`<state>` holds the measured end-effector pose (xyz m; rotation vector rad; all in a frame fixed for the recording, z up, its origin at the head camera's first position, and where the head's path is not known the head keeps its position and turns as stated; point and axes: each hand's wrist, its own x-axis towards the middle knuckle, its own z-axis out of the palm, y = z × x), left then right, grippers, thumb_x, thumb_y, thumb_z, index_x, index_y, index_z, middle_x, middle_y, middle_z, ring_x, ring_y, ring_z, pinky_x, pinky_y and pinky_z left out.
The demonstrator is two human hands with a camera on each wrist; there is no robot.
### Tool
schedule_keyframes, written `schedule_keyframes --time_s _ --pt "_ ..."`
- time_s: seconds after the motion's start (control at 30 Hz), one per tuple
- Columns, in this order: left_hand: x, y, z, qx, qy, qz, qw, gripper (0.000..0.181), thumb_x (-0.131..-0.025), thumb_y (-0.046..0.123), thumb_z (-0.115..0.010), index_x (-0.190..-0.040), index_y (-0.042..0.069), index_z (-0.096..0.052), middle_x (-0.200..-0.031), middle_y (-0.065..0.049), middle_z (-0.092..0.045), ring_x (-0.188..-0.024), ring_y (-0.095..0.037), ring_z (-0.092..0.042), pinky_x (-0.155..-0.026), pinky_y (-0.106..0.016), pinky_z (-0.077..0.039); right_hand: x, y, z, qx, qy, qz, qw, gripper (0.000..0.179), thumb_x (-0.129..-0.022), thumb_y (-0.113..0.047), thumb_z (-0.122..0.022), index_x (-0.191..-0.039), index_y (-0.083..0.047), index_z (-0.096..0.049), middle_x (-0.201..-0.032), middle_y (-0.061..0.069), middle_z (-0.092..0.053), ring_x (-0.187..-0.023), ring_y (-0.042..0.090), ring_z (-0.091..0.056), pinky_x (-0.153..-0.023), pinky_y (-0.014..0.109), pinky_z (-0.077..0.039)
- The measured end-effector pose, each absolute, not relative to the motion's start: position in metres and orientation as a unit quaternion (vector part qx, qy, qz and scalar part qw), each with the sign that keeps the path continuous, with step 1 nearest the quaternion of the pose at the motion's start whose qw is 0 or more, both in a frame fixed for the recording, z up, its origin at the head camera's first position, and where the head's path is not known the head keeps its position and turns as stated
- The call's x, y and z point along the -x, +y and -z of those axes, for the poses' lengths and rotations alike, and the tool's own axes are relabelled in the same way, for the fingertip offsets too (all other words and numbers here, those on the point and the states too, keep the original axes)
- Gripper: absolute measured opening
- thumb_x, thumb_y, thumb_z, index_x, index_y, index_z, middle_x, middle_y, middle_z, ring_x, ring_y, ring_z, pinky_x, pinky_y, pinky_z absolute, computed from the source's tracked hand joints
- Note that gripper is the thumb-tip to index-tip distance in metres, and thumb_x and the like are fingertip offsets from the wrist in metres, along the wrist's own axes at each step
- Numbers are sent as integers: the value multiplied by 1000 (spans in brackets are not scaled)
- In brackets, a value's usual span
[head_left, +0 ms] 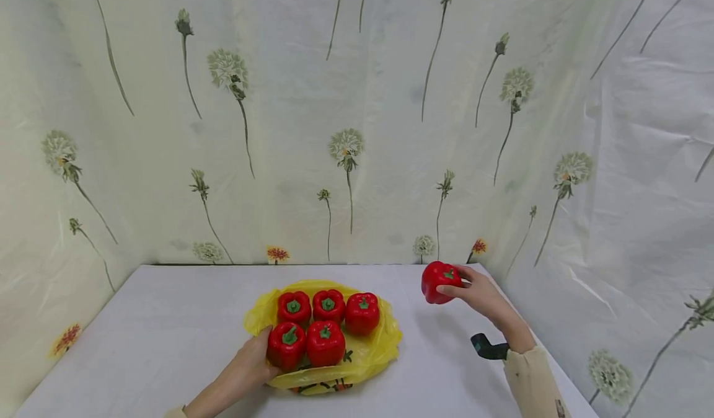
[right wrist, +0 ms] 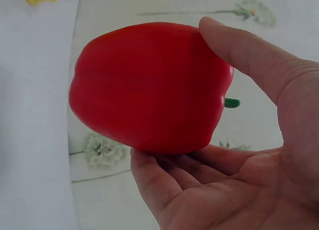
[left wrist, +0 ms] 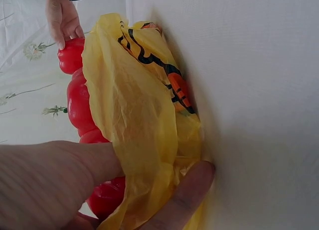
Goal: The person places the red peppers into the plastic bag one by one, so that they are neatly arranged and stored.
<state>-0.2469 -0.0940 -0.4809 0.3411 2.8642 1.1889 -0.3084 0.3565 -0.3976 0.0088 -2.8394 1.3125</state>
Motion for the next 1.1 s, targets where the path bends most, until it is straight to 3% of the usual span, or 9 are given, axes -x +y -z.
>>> schedule_keyframes --time_s 0.4,0.87,1.1 --pt "247 -95 484 -119 914 -387 11 73 -65 3 -86 -126 -6 -47 -118 -18 -63 -109 -34 -60 -92 -55 -51 302 340 394 -13 -909 -416 -1 97 -75 -53 -76 -145 -2 -33 -142 23 -43 -128 46 -43 -83 44 -58" --pt "245 -95 483 -121 916 -383 0 72 -64 2 -85 -125 -7 -48 -117 -17 -64 -105 -32 -61 -91 -55 -52 292 308 388 -72 -893 -443 -24 91 -74 -43 -80 -145 -7 -37 -139 19 -49 -122 40 -52 -82 42 -59" --pt "246 -94 483 -107 919 -378 12 76 -64 -1 -85 -128 -7 -46 -120 -19 -62 -113 -37 -59 -92 -56 -50 283 289 385 -99 -884 -456 -35 86 -73 -39 -82 -143 -8 -40 -138 17 -50 -123 38 -52 -81 41 -59"
